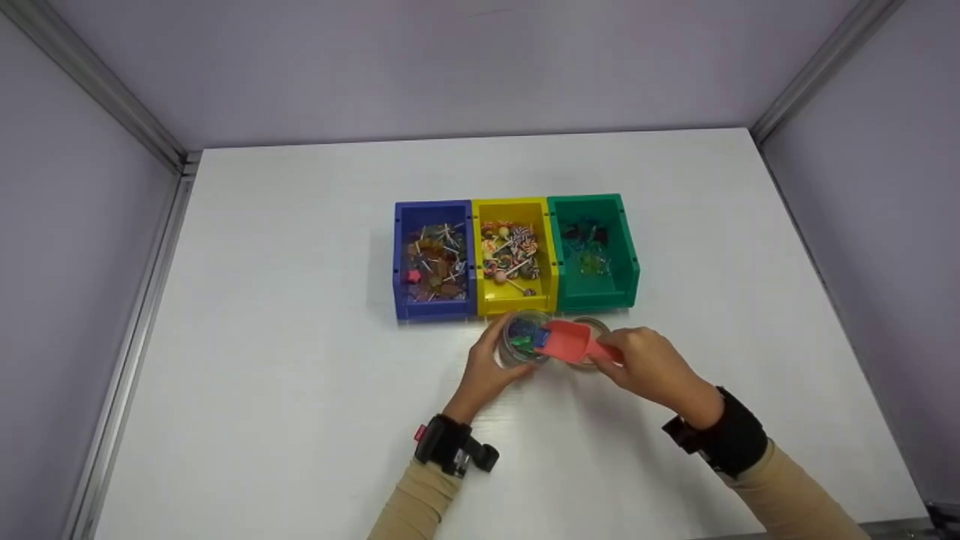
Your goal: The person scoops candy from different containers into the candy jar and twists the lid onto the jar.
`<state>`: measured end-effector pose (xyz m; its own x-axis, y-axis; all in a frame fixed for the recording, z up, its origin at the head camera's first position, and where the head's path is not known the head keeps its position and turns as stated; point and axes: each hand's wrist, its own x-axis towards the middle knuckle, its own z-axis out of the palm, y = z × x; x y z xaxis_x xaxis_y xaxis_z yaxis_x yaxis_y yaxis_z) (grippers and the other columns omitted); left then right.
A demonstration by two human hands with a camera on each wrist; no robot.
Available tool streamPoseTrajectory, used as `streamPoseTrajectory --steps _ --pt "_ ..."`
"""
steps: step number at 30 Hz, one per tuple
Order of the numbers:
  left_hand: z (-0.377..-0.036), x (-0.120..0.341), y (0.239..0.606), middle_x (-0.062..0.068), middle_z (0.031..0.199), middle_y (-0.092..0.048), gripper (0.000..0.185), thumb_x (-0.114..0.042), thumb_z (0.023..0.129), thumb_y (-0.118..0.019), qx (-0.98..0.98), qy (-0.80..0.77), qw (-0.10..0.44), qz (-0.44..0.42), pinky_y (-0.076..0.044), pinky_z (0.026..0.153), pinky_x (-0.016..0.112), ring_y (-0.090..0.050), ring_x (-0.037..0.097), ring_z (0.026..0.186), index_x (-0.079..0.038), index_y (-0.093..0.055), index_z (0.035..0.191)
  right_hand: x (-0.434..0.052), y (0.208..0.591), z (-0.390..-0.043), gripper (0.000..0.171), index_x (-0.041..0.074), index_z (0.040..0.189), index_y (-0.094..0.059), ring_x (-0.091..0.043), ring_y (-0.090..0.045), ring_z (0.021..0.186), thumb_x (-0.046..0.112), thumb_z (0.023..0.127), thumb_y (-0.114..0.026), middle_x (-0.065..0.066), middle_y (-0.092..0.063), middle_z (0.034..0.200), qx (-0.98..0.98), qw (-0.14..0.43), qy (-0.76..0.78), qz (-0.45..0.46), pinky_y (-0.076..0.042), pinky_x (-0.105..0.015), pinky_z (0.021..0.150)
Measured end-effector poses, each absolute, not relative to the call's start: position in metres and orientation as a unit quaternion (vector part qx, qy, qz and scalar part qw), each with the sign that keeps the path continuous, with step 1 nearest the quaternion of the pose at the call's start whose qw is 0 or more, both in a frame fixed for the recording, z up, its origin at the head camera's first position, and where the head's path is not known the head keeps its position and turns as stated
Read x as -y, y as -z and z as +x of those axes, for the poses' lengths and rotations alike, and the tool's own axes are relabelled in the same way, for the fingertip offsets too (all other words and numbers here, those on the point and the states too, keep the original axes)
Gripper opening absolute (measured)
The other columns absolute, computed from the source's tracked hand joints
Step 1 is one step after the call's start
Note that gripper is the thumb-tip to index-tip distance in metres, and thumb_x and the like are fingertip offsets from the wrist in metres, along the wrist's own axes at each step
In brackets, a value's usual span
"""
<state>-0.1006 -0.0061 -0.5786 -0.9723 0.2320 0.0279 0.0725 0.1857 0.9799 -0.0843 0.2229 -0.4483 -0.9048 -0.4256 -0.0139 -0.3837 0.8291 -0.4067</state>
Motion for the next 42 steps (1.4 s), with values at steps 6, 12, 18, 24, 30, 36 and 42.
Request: streamPoseTrajectory --steps 6,12,18,24,30,36,42 --pt "-0.1 0.005 0.579 0.017 0.149 -0.044 0.085 -0.016 0.074 -0.084 -0.763 -0.635 0.054 0.106 -0.034 0.12 0.044 -0.04 0.033 0.141 -0.005 -0.04 0.145 -0.223 0.448 -0.084 0.016 0.0 0.085 -0.073 -0.006 -0.039 0.054 0.016 0.083 -0.075 -0.004 -0.059 0.058 -0.955 0.052 0.204 -0.211 -0.031 -0.016 0.05" --pt "-0.1 0.005 0.581 0.017 0.149 -0.045 0.084 -0.015 0.074 -0.084 -0.753 -0.647 0.051 0.105 -0.033 0.12 0.046 -0.04 0.034 0.141 -0.006 -0.041 0.145 -0.223 0.449 -0.084 0.016 0.0 0.086 -0.073 -0.007 -0.039 0.054 0.016 0.083 -0.075 -0.005 -0.061 0.06 -0.954 0.061 0.209 -0.206 -0.031 -0.016 0.049" --pt "-0.1 0.005 0.581 0.016 0.15 -0.044 0.083 -0.018 0.074 -0.083 -0.757 -0.643 0.055 0.103 -0.033 0.12 0.046 -0.04 0.033 0.142 -0.007 -0.041 0.145 -0.224 0.45 -0.082 0.017 -0.001 0.089 -0.074 -0.007 -0.039 0.055 0.015 0.083 -0.075 -0.006 -0.064 0.062 -0.955 0.062 0.212 -0.197 -0.032 -0.016 0.05" --pt "-0.101 0.006 0.578 0.016 0.149 -0.045 0.084 -0.021 0.074 -0.084 -0.775 -0.622 0.049 0.104 -0.034 0.119 0.048 -0.041 0.034 0.14 -0.007 -0.041 0.145 -0.224 0.451 -0.081 0.018 0.0 0.089 -0.074 -0.007 -0.041 0.055 0.017 0.084 -0.074 -0.007 -0.066 0.065 -0.955 0.062 0.215 -0.194 -0.034 -0.015 0.051" --pt "-0.1 0.006 0.578 0.015 0.148 -0.045 0.085 -0.023 0.073 -0.084 -0.78 -0.615 0.049 0.101 -0.033 0.119 0.05 -0.041 0.034 0.14 -0.009 -0.042 0.145 -0.226 0.454 -0.079 0.019 0.0 0.092 -0.073 -0.008 -0.04 0.056 0.017 0.085 -0.073 -0.006 -0.064 0.063 -0.957 0.061 0.214 -0.184 -0.035 -0.016 0.051" --pt "-0.1 0.006 0.578 0.017 0.149 -0.044 0.086 -0.024 0.072 -0.085 -0.791 -0.603 0.044 0.096 -0.034 0.119 0.049 -0.041 0.035 0.14 -0.006 -0.041 0.145 -0.229 0.457 -0.075 0.02 -0.002 0.096 -0.072 -0.007 -0.043 0.058 0.015 0.084 -0.073 -0.007 -0.068 0.069 -0.96 0.06 0.214 -0.172 -0.037 -0.015 0.052" --pt "-0.1 0.004 0.577 0.021 0.148 -0.043 0.087 -0.024 0.071 -0.086 -0.793 -0.601 0.033 0.091 -0.033 0.118 0.053 -0.04 0.038 0.14 -0.002 -0.042 0.143 -0.233 0.458 -0.074 0.02 -0.002 0.097 -0.072 -0.007 -0.042 0.057 0.013 0.084 -0.073 -0.006 -0.066 0.067 -0.958 0.061 0.222 -0.169 -0.037 -0.015 0.052"
